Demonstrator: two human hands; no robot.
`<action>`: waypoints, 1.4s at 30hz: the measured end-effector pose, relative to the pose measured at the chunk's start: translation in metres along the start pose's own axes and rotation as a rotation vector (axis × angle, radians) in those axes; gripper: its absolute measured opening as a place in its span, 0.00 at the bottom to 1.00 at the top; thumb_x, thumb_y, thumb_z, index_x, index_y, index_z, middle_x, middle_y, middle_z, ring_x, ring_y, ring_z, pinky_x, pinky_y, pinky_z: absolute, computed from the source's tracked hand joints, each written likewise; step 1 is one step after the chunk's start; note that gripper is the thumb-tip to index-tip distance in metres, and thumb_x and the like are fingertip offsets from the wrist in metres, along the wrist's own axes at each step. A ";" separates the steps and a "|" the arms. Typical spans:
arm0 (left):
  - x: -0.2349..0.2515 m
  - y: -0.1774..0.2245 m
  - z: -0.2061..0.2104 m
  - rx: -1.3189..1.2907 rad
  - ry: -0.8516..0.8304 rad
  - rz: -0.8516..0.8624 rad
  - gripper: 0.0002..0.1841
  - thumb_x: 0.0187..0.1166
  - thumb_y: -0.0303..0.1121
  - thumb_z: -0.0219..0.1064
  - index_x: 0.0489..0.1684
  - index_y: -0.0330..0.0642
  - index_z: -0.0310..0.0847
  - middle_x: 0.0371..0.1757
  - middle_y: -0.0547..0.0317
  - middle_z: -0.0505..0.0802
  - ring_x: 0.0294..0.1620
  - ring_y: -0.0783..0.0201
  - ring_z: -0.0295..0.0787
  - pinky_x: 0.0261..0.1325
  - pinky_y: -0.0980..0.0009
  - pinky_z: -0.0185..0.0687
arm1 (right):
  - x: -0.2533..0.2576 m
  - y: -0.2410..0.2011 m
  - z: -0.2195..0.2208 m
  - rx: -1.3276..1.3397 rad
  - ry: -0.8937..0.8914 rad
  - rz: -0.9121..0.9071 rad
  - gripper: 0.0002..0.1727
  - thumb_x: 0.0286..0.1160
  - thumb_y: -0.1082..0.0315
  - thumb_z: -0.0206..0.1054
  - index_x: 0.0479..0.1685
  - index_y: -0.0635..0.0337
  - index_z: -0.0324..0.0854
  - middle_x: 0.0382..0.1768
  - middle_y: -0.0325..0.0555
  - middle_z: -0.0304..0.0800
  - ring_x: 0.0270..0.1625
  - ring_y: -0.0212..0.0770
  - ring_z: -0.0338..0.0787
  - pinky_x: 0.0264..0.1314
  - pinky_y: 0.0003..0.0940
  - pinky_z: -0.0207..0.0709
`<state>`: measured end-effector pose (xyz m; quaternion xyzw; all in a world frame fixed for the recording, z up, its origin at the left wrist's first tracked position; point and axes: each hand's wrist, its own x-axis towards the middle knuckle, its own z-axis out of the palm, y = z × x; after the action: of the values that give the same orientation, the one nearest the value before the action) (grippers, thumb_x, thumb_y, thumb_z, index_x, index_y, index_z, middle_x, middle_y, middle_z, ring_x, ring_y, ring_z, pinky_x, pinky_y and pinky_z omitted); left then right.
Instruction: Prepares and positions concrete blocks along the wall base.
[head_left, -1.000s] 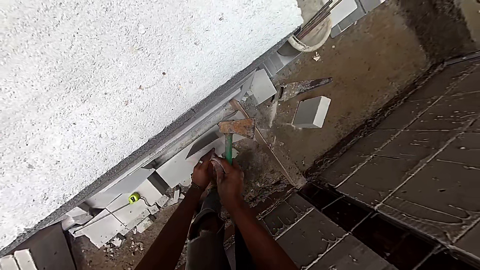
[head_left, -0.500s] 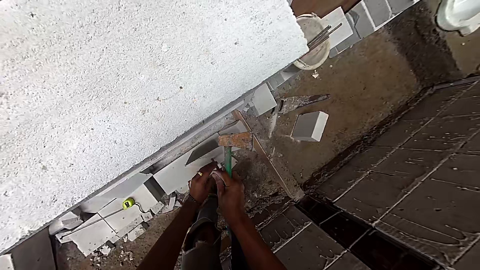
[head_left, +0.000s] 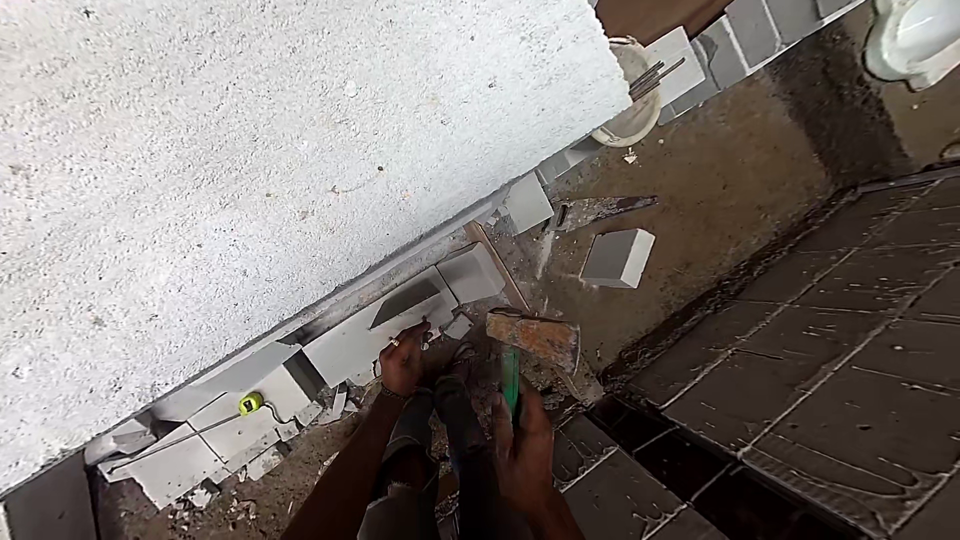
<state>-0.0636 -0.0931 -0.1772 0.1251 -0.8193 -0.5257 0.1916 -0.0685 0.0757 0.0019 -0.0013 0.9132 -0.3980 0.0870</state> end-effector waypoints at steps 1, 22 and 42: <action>0.001 0.000 0.000 -0.002 -0.005 0.004 0.10 0.80 0.24 0.68 0.50 0.30 0.93 0.50 0.46 0.98 0.53 0.63 0.97 0.62 0.71 0.89 | -0.002 0.006 -0.005 0.071 -0.055 0.004 0.27 0.88 0.57 0.57 0.69 0.77 0.71 0.39 0.47 0.86 0.25 0.28 0.85 0.29 0.26 0.87; 0.011 0.005 0.004 0.036 -0.002 0.019 0.11 0.83 0.27 0.64 0.49 0.34 0.94 0.50 0.48 0.98 0.53 0.59 0.97 0.62 0.66 0.89 | 0.001 -0.034 -0.007 -0.429 -0.215 -0.096 0.30 0.88 0.46 0.50 0.42 0.68 0.82 0.10 0.41 0.76 0.11 0.39 0.81 0.14 0.38 0.76; 0.006 -0.002 0.003 0.017 -0.065 0.042 0.11 0.84 0.27 0.64 0.49 0.36 0.94 0.51 0.49 0.98 0.55 0.60 0.97 0.64 0.68 0.88 | -0.014 -0.016 -0.010 -0.399 -0.097 -0.239 0.29 0.90 0.48 0.50 0.41 0.68 0.82 0.16 0.45 0.82 0.16 0.40 0.86 0.20 0.37 0.81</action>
<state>-0.0700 -0.0935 -0.1796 0.0924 -0.8320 -0.5184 0.1747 -0.0577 0.0732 0.0220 -0.1459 0.9619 -0.2165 0.0811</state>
